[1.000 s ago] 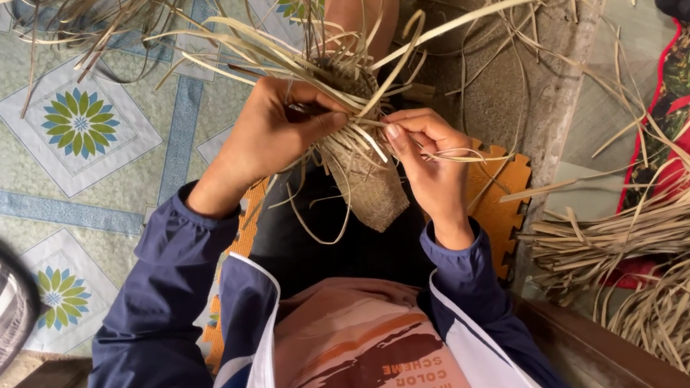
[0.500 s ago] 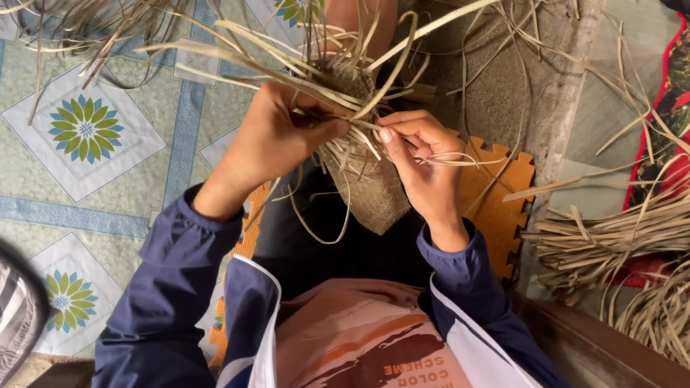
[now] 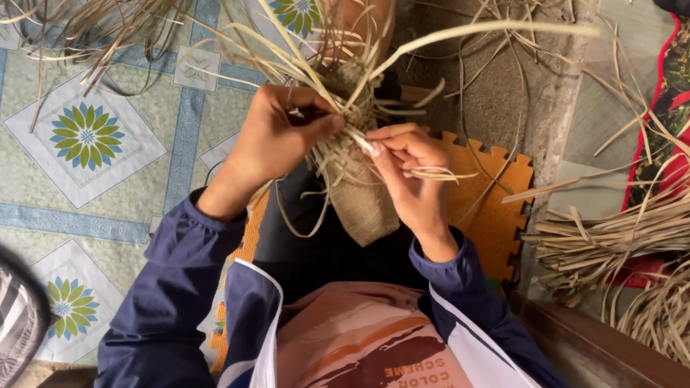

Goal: Weaving dried plant fibers into a cylindrical structure by hand, threading individual strands through the weave.

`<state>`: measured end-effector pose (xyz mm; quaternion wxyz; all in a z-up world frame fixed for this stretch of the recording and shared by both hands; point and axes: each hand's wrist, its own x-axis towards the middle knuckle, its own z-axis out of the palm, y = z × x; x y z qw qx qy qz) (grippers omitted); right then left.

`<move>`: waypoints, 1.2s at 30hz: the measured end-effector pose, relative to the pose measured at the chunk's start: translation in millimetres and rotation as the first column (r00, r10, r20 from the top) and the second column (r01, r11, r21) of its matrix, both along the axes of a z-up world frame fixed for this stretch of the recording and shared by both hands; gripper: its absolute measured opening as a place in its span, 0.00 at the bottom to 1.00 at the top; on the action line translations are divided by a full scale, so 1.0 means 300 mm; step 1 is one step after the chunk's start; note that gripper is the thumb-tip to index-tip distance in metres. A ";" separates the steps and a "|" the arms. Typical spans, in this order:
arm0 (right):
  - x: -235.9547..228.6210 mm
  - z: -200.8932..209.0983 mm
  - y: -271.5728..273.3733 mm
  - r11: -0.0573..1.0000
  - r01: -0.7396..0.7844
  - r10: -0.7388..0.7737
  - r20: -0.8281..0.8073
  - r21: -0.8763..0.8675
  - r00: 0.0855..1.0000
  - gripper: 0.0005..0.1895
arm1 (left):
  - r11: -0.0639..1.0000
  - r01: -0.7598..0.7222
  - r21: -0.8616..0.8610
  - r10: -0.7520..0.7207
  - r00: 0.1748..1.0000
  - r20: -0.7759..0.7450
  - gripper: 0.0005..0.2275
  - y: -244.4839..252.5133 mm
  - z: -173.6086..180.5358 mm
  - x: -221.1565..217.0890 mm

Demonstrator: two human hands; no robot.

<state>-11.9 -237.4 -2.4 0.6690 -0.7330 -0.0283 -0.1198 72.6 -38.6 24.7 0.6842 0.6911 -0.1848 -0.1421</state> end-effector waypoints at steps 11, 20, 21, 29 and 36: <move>-0.024 0.232 -0.201 0.380 0.843 -0.527 0.659 -0.382 0.536 0.18 | 0.974 0.089 0.207 -0.116 0.986 0.120 0.08 0.005 0.121 -0.043; 0.104 0.119 -0.106 0.883 -0.267 0.243 -0.110 -0.386 0.964 0.20 | 0.972 0.036 0.233 -0.082 0.979 0.189 0.14 -0.025 0.183 -0.115; 0.111 0.103 -0.107 0.894 -0.305 0.272 -0.143 -0.329 0.952 0.17 | 0.959 -0.141 0.247 0.062 0.952 0.300 0.16 -0.016 0.151 -0.129; 0.132 0.037 -0.139 0.893 -0.387 0.314 -0.298 -0.230 0.901 0.15 | 0.865 -0.416 0.280 0.290 0.870 0.397 0.06 -0.034 -0.023 -0.279; 0.125 0.039 -0.114 0.904 -0.356 0.301 -0.238 -0.237 0.924 0.22 | 0.820 -0.457 0.344 0.281 0.845 0.455 0.08 -0.026 -0.006 -0.272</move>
